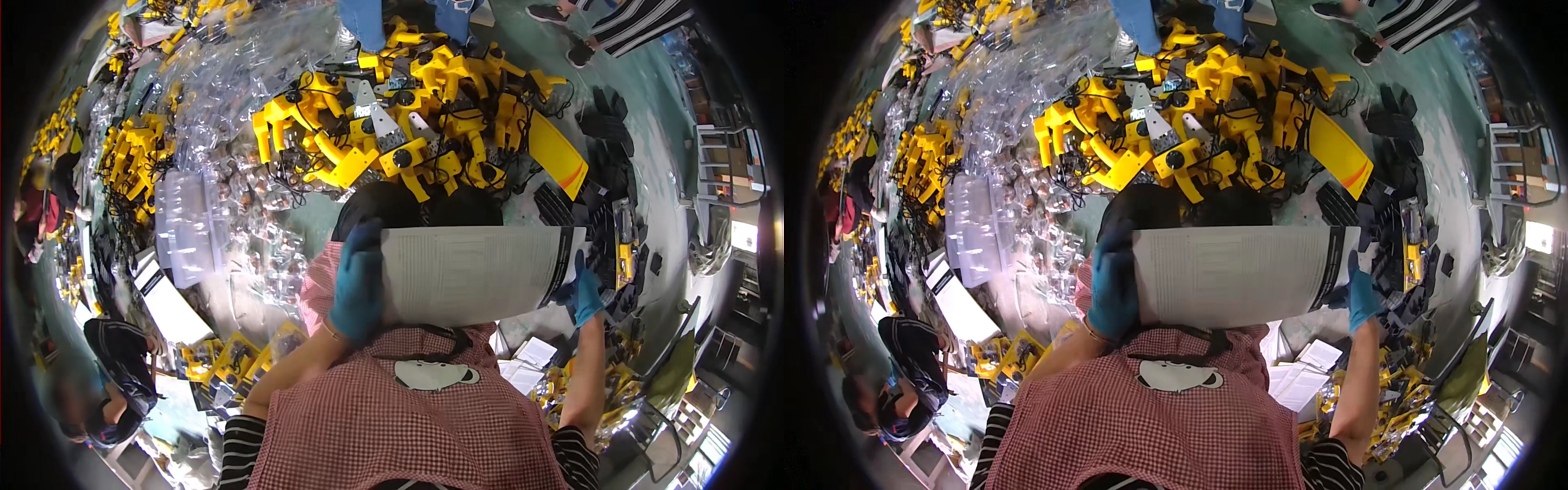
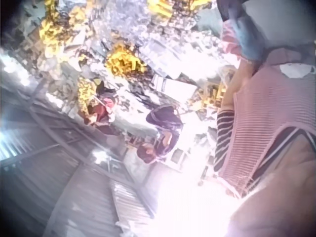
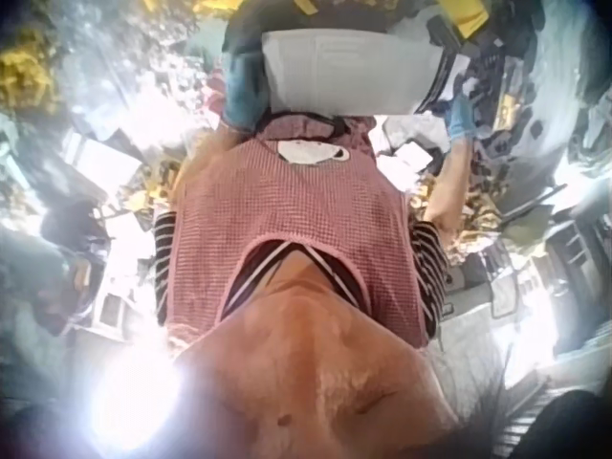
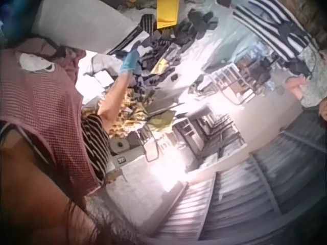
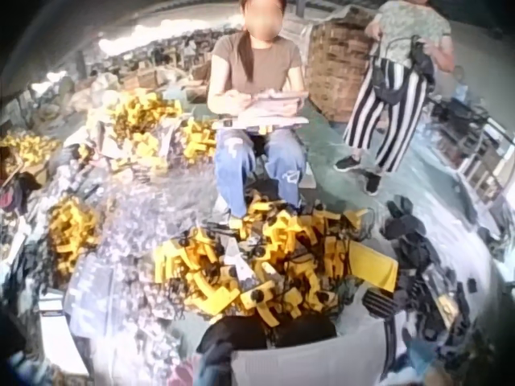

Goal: Assembling yellow plastic hardware components and placing them into bags on a factory floor.

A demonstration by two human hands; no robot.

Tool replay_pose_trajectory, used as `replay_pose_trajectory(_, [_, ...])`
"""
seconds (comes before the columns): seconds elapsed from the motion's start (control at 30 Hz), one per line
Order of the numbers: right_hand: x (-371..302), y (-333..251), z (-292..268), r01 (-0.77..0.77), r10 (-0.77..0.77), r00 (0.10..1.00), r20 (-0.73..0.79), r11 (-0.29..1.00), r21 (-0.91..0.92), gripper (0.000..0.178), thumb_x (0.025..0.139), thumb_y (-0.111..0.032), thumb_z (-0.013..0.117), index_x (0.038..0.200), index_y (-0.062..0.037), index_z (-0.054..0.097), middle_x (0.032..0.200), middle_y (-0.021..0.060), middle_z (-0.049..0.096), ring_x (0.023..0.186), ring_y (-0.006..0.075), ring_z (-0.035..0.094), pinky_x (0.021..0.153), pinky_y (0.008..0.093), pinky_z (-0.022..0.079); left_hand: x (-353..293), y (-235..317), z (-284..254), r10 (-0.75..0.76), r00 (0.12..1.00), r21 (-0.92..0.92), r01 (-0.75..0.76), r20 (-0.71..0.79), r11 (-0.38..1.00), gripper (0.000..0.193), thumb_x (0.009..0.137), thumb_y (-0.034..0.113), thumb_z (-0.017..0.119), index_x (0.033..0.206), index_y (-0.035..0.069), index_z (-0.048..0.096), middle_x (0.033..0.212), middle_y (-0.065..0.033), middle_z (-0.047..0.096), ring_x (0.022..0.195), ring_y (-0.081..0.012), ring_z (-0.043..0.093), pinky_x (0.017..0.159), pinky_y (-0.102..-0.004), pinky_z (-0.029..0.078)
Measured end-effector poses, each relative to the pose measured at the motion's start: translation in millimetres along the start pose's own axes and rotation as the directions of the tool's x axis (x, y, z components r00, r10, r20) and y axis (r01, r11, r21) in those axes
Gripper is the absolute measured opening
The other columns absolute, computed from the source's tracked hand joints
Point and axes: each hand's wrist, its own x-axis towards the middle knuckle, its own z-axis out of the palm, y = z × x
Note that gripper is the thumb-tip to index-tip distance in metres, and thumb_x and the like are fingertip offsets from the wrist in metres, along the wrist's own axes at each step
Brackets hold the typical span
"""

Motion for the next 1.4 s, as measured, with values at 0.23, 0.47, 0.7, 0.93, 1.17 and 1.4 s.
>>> replay_pose_trajectory(0.23, [0,7,15,0.006,-0.017,0.988,0.153,0.997,0.073,0.08,0.084,-0.076,0.043,0.133,-0.0124,0.05,0.095,0.0185,0.07,0.054,0.032,0.065,0.047,0.0425,0.053,-4,23,-22,-0.627,0.778,-0.624,0.476,-0.03,0.62,0.034,0.079,-0.01,0.058,0.111,0.001,0.055,0.108,-0.0076,0.055,0.105,-0.0156,0.054,0.095,-0.0272,0.042])
replay_pose_trajectory(0.47, [24,34,14,0.053,-0.06,0.997,0.054,0.993,0.11,0.084,0.083,-0.076,0.045,0.144,-0.0192,0.035,0.105,0.0221,0.067,0.065,0.0389,0.067,0.053,0.0484,0.054,6,11,-57,-0.527,0.806,-0.35,0.592,0.27,0.726,0.045,0.08,-0.002,0.067,0.122,0.001,0.053,0.108,-0.0058,0.056,0.102,-0.0134,0.054,0.093,-0.0285,0.043])
replay_pose_trajectory(0.7, [-23,8,59,0.614,-0.65,0.728,-0.22,0.76,-0.215,0.059,0.102,-0.033,0.043,0.15,-0.0067,0.022,0.126,0.0223,0.058,0.099,0.0358,0.065,0.09,0.0441,0.053,-21,41,-54,-0.673,0.69,0.66,0.378,0.266,0.649,0.075,0.091,0.033,0.053,0.151,0.007,0.016,0.056,-0.0149,0.062,0.051,-0.0345,0.063,0.049,-0.0466,0.049])
replay_pose_trajectory(0.93, [117,119,-24,0.584,-0.616,0.76,0.206,0.509,-0.632,0.049,0.099,-0.025,0.044,0.137,0.0054,0.037,0.085,0.0249,0.066,0.072,0.0406,0.066,0.061,0.0458,0.054,-4,50,-48,-0.675,0.598,0.584,0.385,0.431,0.714,0.085,0.087,0.019,0.053,0.151,0.007,-0.001,0.069,-0.0249,0.064,0.062,-0.0423,0.064,0.057,-0.0514,0.05])
replay_pose_trajectory(1.17, [-22,-20,56,0.34,-0.302,0.931,0.204,0.921,-0.19,0.057,0.097,-0.048,0.046,0.116,0.0044,0.057,0.086,0.0156,0.067,0.076,0.0323,0.067,0.068,0.041,0.054,-30,48,-86,-0.774,0.447,0.508,0.585,0.449,0.633,0.086,0.09,0.022,0.052,0.152,0.009,-0.005,0.073,-0.0215,0.066,0.066,-0.0372,0.067,0.061,-0.0467,0.053])
replay_pose_trajectory(1.4, [29,12,46,0.51,-0.507,0.84,0.192,0.618,-0.599,0.049,0.096,-0.041,0.044,0.117,0.0014,0.057,0.105,0.0229,0.065,0.099,0.0379,0.062,0.087,0.0414,0.049,-32,42,-81,-0.666,0.563,0.45,0.491,0.49,0.746,0.095,0.086,0.015,0.058,0.152,0.012,-0.009,0.076,-0.0179,0.066,0.069,-0.0317,0.067,0.065,-0.0413,0.053])
